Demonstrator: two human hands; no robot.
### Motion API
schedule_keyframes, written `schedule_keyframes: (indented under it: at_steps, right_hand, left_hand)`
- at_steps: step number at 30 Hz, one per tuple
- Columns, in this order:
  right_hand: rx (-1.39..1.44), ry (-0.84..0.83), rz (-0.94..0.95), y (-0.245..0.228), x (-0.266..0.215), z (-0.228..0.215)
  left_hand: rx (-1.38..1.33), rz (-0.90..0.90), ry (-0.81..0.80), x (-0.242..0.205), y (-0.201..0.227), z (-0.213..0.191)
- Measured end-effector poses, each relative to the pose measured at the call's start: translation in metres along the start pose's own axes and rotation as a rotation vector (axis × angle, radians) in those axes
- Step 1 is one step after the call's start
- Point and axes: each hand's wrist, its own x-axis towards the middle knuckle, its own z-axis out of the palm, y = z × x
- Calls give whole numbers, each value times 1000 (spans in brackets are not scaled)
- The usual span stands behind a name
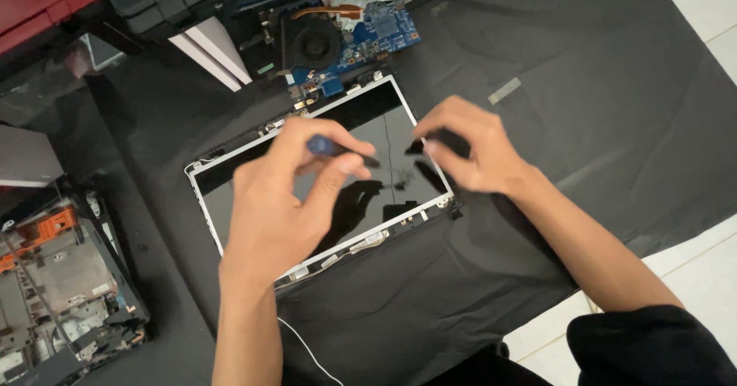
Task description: The person places a laptop screen into a metal frame and secures it by tightening screws at the corners using a screwdriver. They then use a prying tool to adjust the edges of the screen within the frame.
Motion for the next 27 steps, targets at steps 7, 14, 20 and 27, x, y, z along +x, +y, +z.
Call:
schedule_keyframes:
  at_steps: [7, 14, 20, 27]
  right_hand:
    - [-213, -24, 27, 0, 12, -18]
    - [-282, -135, -44, 12, 11, -15]
    - [-270, -140, -27, 13, 9, -14]
    - [-269, -144, -32, 13, 8, -13]
  left_hand:
    - [38, -5, -154, -1, 0, 30]
    - [23, -54, -227, 1, -3, 40]
    - [22, -1, -222, -1, -6, 41]
    - [73, -38, -253, 0, 0, 46]
